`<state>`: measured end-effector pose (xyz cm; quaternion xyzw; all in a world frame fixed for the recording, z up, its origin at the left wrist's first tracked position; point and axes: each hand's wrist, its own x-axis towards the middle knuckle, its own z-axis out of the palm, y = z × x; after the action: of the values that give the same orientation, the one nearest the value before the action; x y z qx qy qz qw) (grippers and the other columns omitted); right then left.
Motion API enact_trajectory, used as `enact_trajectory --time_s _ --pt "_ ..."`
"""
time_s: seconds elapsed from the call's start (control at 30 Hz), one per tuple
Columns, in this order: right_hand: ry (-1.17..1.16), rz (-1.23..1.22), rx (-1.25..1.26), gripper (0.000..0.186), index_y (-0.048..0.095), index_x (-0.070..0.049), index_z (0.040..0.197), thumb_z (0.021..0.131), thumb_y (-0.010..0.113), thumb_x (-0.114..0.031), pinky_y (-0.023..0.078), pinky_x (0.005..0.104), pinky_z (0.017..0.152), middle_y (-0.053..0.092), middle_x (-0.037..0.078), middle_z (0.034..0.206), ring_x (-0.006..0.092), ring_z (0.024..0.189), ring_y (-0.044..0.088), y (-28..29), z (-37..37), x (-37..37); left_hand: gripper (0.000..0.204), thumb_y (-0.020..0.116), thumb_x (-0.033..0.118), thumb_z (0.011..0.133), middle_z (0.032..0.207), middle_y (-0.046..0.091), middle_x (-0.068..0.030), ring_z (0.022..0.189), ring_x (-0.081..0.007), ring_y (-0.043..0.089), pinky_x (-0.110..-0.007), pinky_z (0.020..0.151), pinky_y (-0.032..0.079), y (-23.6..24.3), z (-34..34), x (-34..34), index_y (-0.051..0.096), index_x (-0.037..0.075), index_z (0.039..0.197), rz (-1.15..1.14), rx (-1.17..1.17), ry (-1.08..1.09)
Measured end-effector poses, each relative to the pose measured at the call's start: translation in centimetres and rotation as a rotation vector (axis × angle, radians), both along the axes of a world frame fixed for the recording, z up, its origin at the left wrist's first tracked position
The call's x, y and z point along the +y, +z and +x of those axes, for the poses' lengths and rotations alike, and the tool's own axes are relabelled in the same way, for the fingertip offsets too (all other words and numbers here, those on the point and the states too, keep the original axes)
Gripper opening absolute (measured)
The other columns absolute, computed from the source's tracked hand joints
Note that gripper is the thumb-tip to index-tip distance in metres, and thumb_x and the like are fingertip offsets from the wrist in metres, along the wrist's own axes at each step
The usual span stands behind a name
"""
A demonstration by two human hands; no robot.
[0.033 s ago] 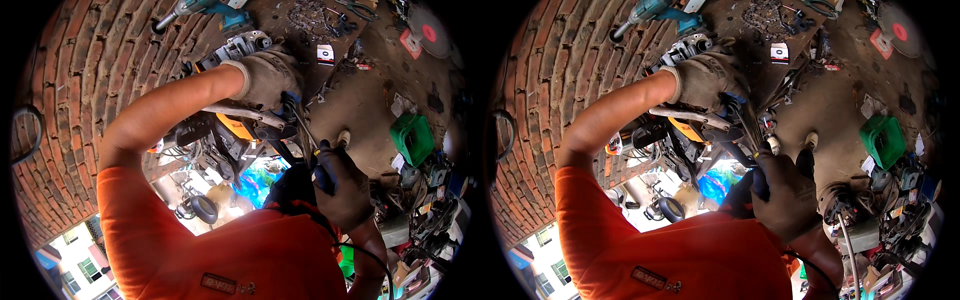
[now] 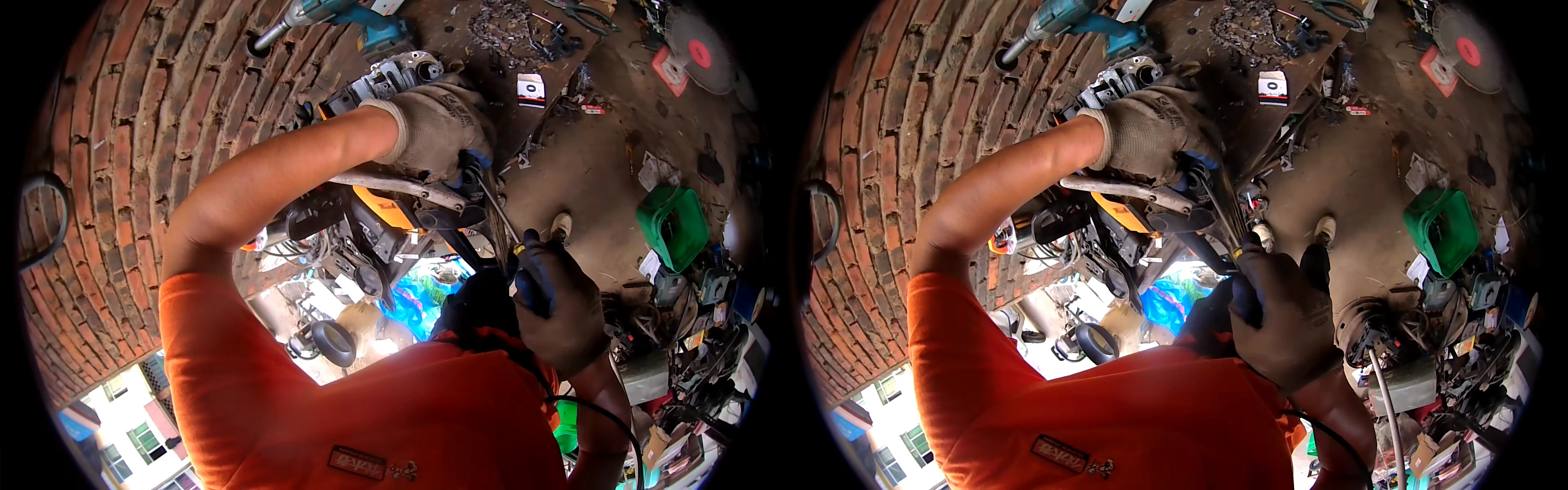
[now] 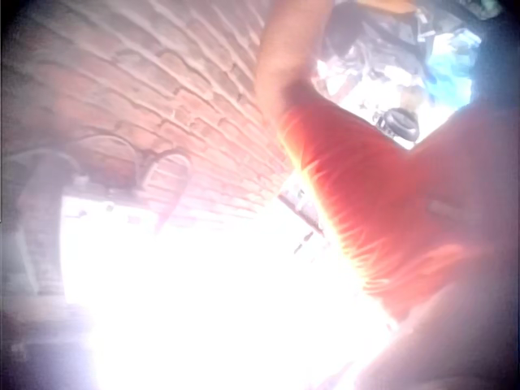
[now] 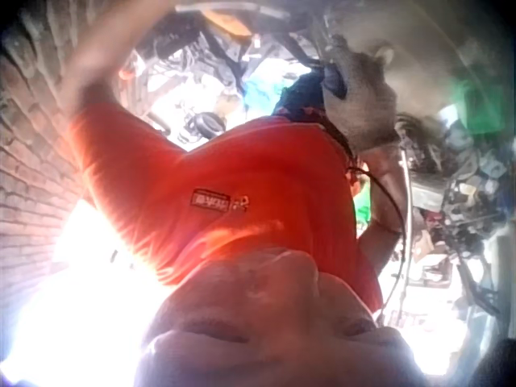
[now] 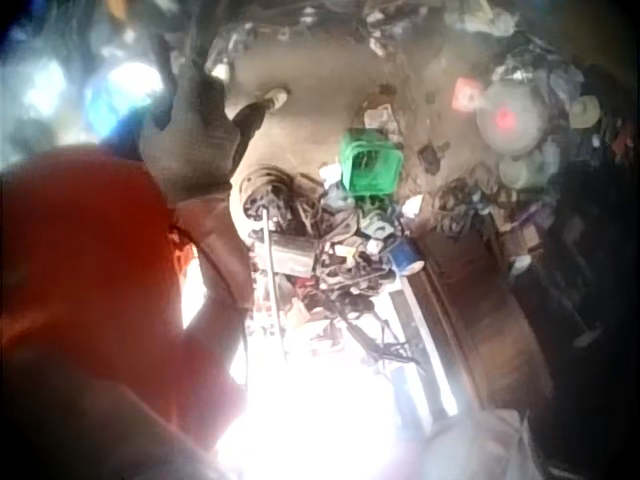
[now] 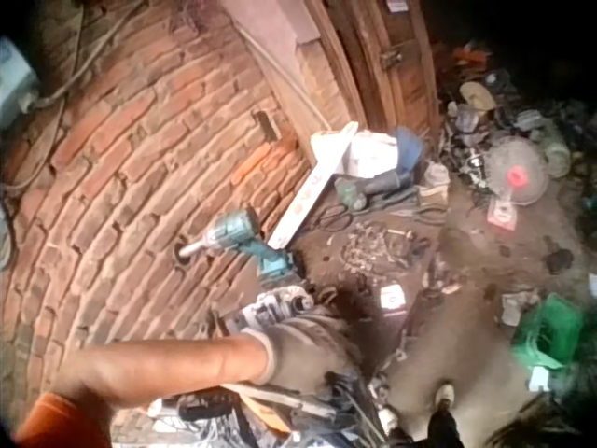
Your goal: The person works on a yellow chainsaw in a cluttered outdoor workshop. They use a screwdriver and a power drill to remove and install screws on the chainsaw's body, handling the tool with gloved hands throughout the process.
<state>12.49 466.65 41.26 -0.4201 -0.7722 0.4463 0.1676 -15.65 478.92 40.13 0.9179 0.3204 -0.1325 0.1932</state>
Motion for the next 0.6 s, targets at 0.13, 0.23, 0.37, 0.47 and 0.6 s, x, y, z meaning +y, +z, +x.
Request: enact_trajectory --time_s 0.13,0.23,0.37,0.47,0.6 --pt "-0.079 -0.092 0.083 0.042 0.06 -0.004 0.122 0.082 0.069 -0.012 0.045 0.0498 0.09 0.065 0.017 0.104 0.0384 0.087 0.065 -1.6 0.2 -0.7 0.051 0.075 0.027 0.067 0.125 0.068 -0.001 0.123 -0.0306 0.055 -0.043 0.108 0.038 0.5 0.3 0.1 0.074 0.021 0.118 -0.018 0.002 -0.01" --pt "-0.039 0.009 -0.056 0.043 0.06 -0.002 0.123 0.082 0.068 -0.014 0.045 0.0533 0.094 0.066 0.019 0.102 0.0387 0.078 0.066 -0.3 -0.7 -0.6 0.051 0.075 0.026 0.066 0.122 0.069 -0.0006 0.122 -0.0298 0.056 -0.043 0.108 0.038 0.0 0.5 0.2 0.075 0.021 0.117 -0.056 0.037 0.02" --pt "0.175 0.094 -0.375 0.057 0.054 0.005 0.13 0.077 0.071 -0.012 0.057 0.0429 0.071 0.066 0.02 0.097 0.036 0.083 0.069 2.8 -2.3 0.2 0.051 0.076 0.026 0.064 0.119 0.069 0.0002 0.12 -0.029 0.056 -0.042 0.108 0.038 0.1 1.9 0.9 0.076 0.02 0.115 -0.118 0.119 0.024" --pt "0.252 0.161 -0.495 0.064 0.05 0.007 0.132 0.077 0.071 -0.019 0.057 0.0443 0.072 0.066 0.021 0.097 0.035 0.084 0.069 3.2 -3.7 0.3 0.05 0.077 0.027 0.064 0.117 0.07 0.0006 0.12 -0.0289 0.056 -0.041 0.108 0.038 0.6 2.0 0.6 0.076 0.02 0.114 -0.13 0.157 0.039" --pt "0.269 -0.022 -0.528 0.062 0.049 0.007 0.132 0.08 0.068 -0.021 0.056 0.0463 0.078 0.067 0.022 0.099 0.0358 0.088 0.069 4.5 -4.7 1.6 0.048 0.076 0.028 0.066 0.115 0.07 -0.0009 0.117 -0.0289 0.058 -0.041 0.106 0.039 0.8 2.6 0.6 0.076 0.019 0.113 -0.13 0.221 0.004"
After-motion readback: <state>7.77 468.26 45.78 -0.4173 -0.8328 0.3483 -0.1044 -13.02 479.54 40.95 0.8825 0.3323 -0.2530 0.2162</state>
